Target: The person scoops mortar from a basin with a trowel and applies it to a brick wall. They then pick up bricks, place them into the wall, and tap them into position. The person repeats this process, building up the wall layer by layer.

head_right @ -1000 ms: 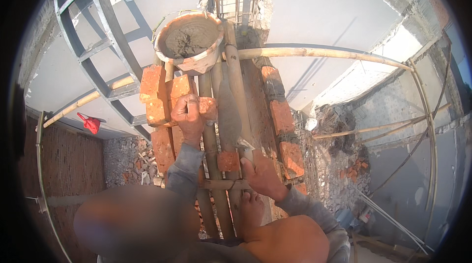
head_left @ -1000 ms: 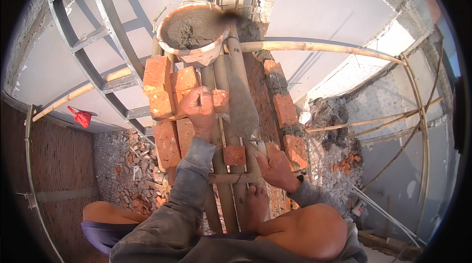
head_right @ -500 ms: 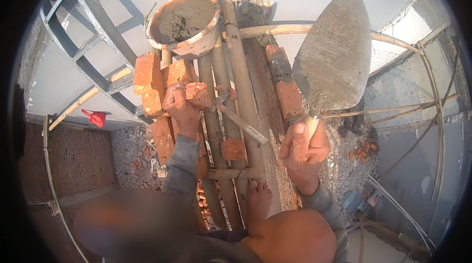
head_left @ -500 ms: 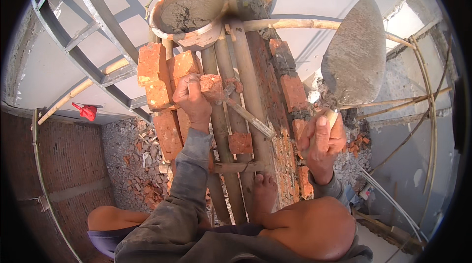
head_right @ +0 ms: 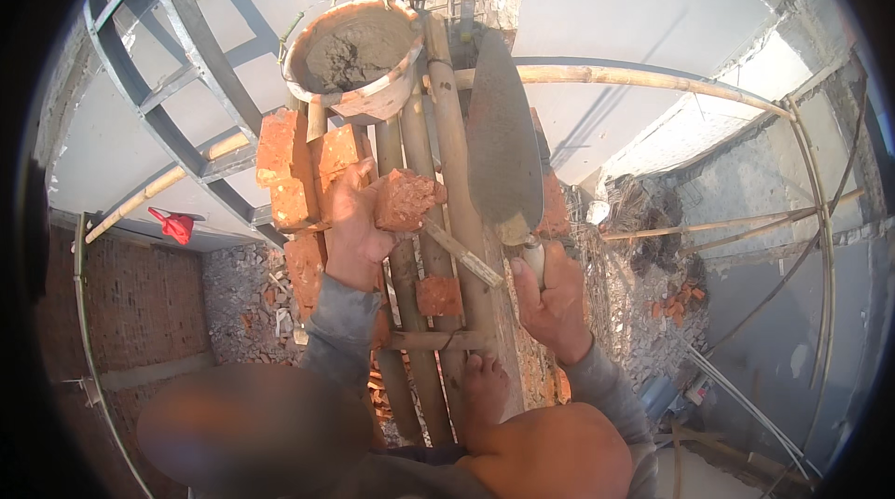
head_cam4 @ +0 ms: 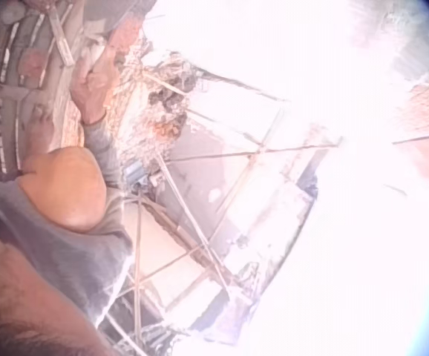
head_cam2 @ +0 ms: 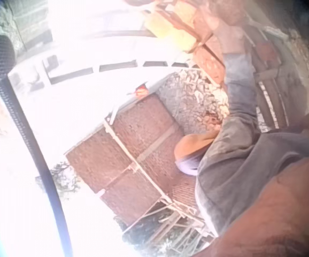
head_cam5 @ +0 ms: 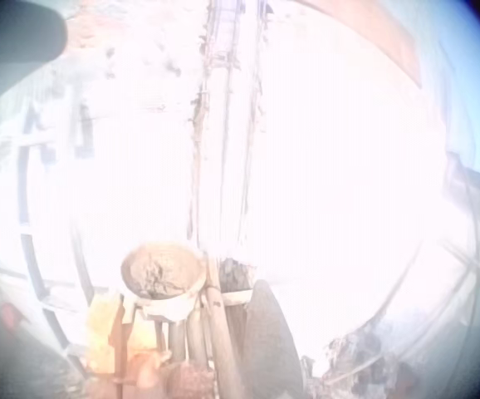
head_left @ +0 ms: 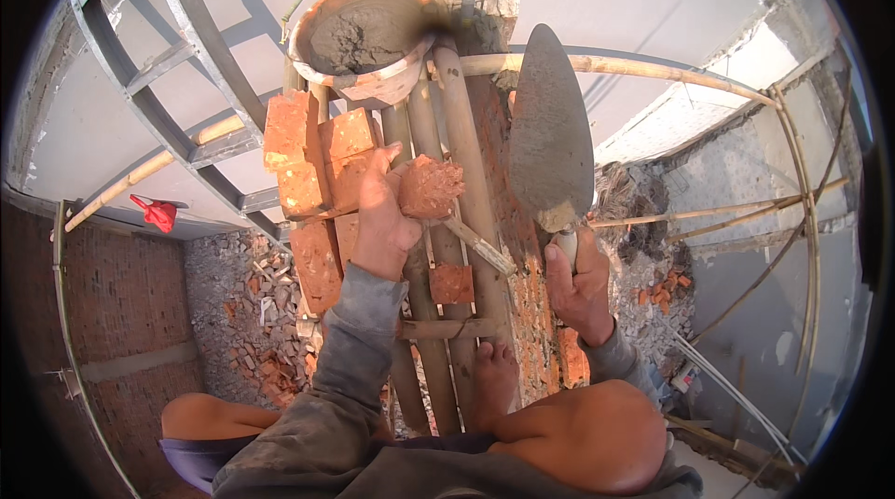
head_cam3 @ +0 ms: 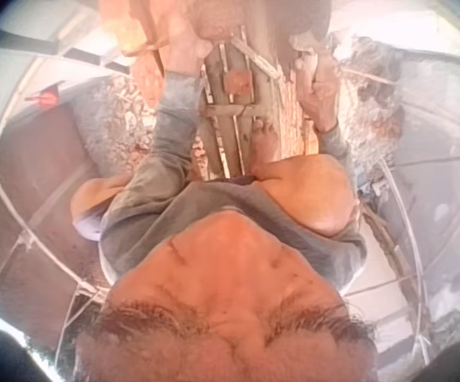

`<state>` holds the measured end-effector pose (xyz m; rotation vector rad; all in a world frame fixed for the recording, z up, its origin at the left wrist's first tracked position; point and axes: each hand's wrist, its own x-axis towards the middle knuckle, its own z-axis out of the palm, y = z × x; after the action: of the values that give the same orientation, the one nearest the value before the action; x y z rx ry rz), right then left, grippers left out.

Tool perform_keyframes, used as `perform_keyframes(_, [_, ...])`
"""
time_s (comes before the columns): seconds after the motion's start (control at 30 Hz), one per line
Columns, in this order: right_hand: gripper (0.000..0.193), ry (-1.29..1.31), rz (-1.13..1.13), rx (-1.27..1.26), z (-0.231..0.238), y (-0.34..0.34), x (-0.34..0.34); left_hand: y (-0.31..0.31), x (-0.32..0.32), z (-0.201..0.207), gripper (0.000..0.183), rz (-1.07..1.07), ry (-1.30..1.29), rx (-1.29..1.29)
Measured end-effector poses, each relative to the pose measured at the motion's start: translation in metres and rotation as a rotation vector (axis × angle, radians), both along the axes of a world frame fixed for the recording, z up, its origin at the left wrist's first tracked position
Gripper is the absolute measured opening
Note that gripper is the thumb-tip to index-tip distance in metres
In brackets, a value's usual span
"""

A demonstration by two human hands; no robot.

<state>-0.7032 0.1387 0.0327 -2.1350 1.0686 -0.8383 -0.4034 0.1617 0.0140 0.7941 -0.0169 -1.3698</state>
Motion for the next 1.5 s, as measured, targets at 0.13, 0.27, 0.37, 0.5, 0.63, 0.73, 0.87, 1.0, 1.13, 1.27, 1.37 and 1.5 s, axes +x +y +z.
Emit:
perform_keyframes(0.13, [0.016, -0.020, 0.095, -0.096, -0.001, 0.009, 0.009, -0.003, -0.006, -0.013, 0.024, 0.004, -0.252, 0.014])
perform_keyframes(0.27, [0.019, -0.003, 0.068, 0.009, -0.003, 0.015, 0.007, -0.006, -0.002, -0.026, 0.025, -0.018, -0.229, 0.100])
perform_keyframes(0.37, [0.020, -0.064, 0.067, -0.105, -0.007, 0.008, 0.004, -0.007, -0.007, -0.030, 0.021, 0.021, -0.085, 0.106])
perform_keyframes(0.5, [0.020, 0.024, 0.143, -0.067, -0.023, 0.009, 0.011, -0.010, -0.029, -0.037, 0.019, 0.228, -0.412, 0.216])
perform_keyframes(0.63, [0.020, 0.035, 0.149, 0.023, -0.042, 0.016, 0.014, -0.011, -0.046, -0.044, 0.016, 0.356, -0.631, 0.173])
perform_keyframes(0.73, [0.019, -0.014, 0.063, -0.054, -0.047, 0.016, 0.017, -0.011, -0.052, -0.047, 0.017, 0.394, -0.806, 0.155])
perform_keyframes(0.87, [0.016, 0.089, 0.139, -0.029, -0.030, 0.013, 0.018, -0.011, -0.048, -0.049, 0.019, 0.304, -0.922, 0.241])
perform_keyframes(1.0, [0.016, -0.216, 0.138, -0.011, 0.002, 0.015, 0.009, -0.016, -0.041, -0.056, 0.020, 0.317, -0.742, 0.270])
perform_keyframes(1.13, [0.014, -0.333, 0.114, -0.248, 0.000, 0.021, 0.023, -0.020, -0.042, -0.063, 0.020, 0.346, -0.602, 0.212])
perform_keyframes(1.27, [0.020, 0.222, 0.088, -0.014, -0.014, 0.026, 0.021, -0.018, -0.050, -0.063, 0.018, 0.272, -0.636, 0.289])
perform_keyframes(1.37, [0.024, -0.049, 0.036, -0.336, -0.017, 0.025, 0.005, -0.016, -0.055, -0.060, 0.016, 0.255, -0.402, 0.215])
perform_keyframes(1.5, [0.031, -0.140, 0.120, -0.239, -0.026, 0.021, 0.003, -0.017, -0.048, -0.054, 0.012, 0.243, -0.335, 0.180])
